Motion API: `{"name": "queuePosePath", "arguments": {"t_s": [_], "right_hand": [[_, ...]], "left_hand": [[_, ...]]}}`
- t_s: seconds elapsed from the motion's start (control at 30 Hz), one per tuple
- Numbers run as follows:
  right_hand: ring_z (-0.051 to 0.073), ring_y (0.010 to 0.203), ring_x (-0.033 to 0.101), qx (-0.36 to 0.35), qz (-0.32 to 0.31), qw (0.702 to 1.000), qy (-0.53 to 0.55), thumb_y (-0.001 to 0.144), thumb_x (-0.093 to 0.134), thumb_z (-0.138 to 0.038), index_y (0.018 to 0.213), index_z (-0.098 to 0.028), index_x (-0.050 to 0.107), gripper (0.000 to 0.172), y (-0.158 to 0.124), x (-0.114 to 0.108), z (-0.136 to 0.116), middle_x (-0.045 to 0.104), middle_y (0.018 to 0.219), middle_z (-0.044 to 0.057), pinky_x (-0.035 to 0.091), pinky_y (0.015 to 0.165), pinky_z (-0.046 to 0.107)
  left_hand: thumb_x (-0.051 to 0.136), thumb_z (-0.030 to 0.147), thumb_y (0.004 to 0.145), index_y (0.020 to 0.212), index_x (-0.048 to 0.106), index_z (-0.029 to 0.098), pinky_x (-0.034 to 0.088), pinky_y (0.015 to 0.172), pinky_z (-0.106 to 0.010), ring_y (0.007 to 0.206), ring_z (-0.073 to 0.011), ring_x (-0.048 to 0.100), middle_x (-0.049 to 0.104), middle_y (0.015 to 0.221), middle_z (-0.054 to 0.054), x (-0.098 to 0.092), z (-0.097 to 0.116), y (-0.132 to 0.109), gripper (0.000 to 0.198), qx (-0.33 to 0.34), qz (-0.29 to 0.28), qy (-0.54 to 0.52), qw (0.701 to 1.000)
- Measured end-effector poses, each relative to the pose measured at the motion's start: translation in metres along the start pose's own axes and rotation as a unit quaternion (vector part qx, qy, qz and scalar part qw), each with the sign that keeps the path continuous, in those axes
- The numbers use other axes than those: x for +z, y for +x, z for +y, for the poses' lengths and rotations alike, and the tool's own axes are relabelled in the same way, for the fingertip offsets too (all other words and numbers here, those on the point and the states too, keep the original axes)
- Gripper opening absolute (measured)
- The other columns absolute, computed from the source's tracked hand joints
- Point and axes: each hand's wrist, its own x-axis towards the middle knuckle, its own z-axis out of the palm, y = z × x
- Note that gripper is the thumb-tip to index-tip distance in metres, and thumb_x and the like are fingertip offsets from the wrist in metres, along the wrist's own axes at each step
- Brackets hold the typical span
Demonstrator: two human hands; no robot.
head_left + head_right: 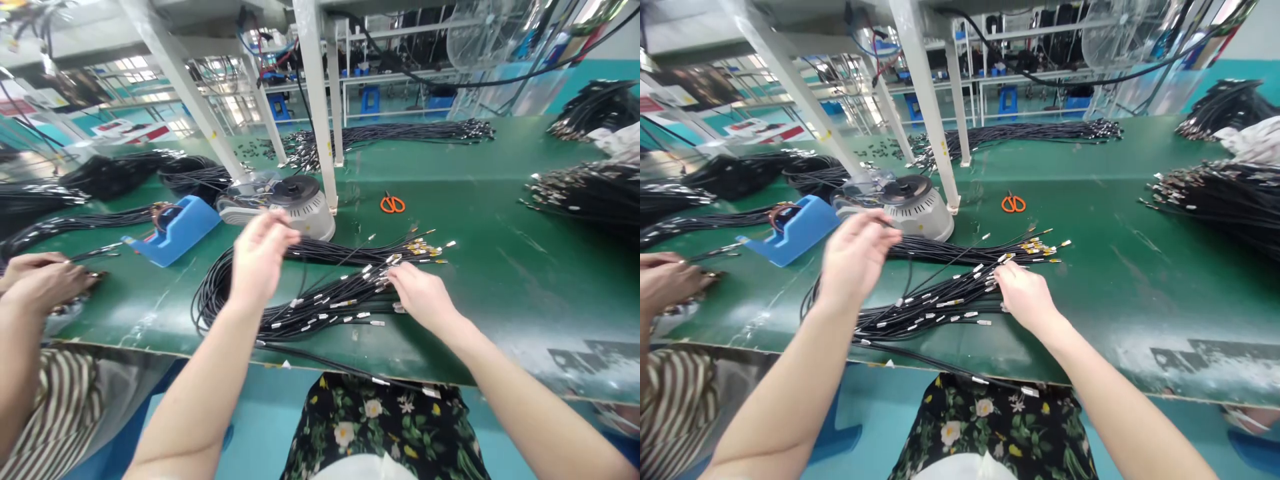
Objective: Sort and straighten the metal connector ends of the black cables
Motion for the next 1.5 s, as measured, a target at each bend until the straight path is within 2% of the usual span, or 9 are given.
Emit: {"name": "queuePosePath", "arguments": {"t_s": [0.13,0.2,0.43,0.57,0.67,0.83,1.0,1.23,1.5], "right_hand": [[0.016,0.068,0.057,-0.026,-0.041,0.999,-0.001,0.09,0.039,-0.018,0.09,-0.015,0.058,0.019,0.015,0.008,0.003,0.06,0.088,0.007,0.036,0.057,0.024],[0.016,0.071,0.057,-0.041,-0.039,0.998,0.024,0.09,0.038,-0.019,0.089,-0.015,0.057,0.02,0.01,0.011,0.006,0.06,0.087,0.006,0.037,0.06,0.024],[0.015,0.066,0.051,-0.054,-0.074,0.989,0.118,0.088,0.038,-0.02,0.076,-0.018,0.055,0.021,-0.018,0.003,0.005,0.056,0.074,0.004,0.037,0.06,0.025],[0.015,0.068,0.048,-0.113,-0.144,0.97,0.159,0.084,0.049,-0.027,0.061,-0.018,0.051,0.025,-0.015,-0.007,-0.012,0.054,0.066,0.002,0.036,0.062,0.026],[0.016,0.067,0.047,-0.089,-0.119,0.98,0.129,0.083,0.05,-0.029,0.06,-0.017,0.051,0.026,-0.007,-0.01,-0.026,0.054,0.066,0.003,0.035,0.063,0.027],[0.019,0.071,0.049,-0.094,-0.094,0.986,0.097,0.079,0.055,-0.032,0.06,-0.016,0.053,0.025,0.006,-0.008,-0.045,0.055,0.068,0.005,0.035,0.068,0.031],[0.019,0.08,0.052,-0.147,-0.131,0.973,0.124,0.086,0.044,-0.02,0.075,-0.015,0.058,0.018,0.009,-0.001,-0.052,0.057,0.079,0.007,0.038,0.074,0.032],[0.017,0.072,0.048,-0.122,-0.139,0.958,0.221,0.088,0.035,-0.012,0.079,-0.015,0.05,0.018,0.002,0.008,-0.046,0.051,0.077,0.005,0.042,0.067,0.03],[0.017,0.072,0.045,-0.11,-0.106,0.958,0.242,0.087,0.032,-0.01,0.076,-0.016,0.045,0.019,-0.004,0.02,-0.05,0.049,0.077,0.005,0.04,0.066,0.032]], "left_hand": [[0.056,0.014,0.074,0.118,0.04,0.018,0.049,0.075,-0.028,0.083,-0.0123,0.057,0.049,0.111,-0.008,0.028,-0.043,-0.025,0.047,-0.054,-0.19,0.126,0.972],[0.054,0.013,0.074,0.126,0.03,0.02,0.048,0.08,-0.032,0.091,-0.0145,0.055,0.04,0.122,-0.012,0.031,-0.054,-0.039,0.058,-0.041,-0.24,0.198,0.949],[0.048,0.015,0.081,0.093,0.054,0.019,0.041,0.085,-0.035,0.097,-0.0194,0.045,0.053,0.099,-0.005,0.006,-0.043,-0.066,0.014,0.109,-0.304,0.454,0.831],[0.044,0.017,0.084,0.09,0.057,0.017,0.041,0.081,-0.035,0.092,-0.02,0.043,0.054,0.096,-0.006,-0.005,-0.042,-0.076,0.014,0.134,-0.325,0.516,0.781],[0.042,0.017,0.085,0.089,0.059,0.017,0.039,0.08,-0.037,0.094,-0.0214,0.043,0.054,0.099,-0.007,-0.006,-0.043,-0.079,0.017,0.144,-0.328,0.542,0.76],[0.047,0.028,0.084,0.092,0.06,0.019,0.037,0.077,-0.037,0.098,-0.0234,0.041,0.053,0.108,-0.007,-0.005,-0.042,-0.079,0.017,0.153,-0.357,0.556,0.735],[0.047,0.027,0.085,0.089,0.061,0.021,0.035,0.077,-0.039,0.103,-0.0255,0.038,0.051,0.116,-0.005,0.0,-0.045,-0.084,0.015,0.167,-0.347,0.584,0.715],[0.043,0.022,0.086,0.074,0.057,0.016,0.035,0.071,-0.036,0.088,-0.0204,0.04,0.054,0.094,-0.004,0.013,-0.046,-0.091,0.02,0.145,-0.33,0.576,0.734],[0.041,0.017,0.086,0.071,0.053,0.015,0.035,0.074,-0.036,0.088,-0.019,0.039,0.052,0.09,-0.003,0.021,-0.047,-0.092,0.019,0.107,-0.33,0.549,0.76]]}}
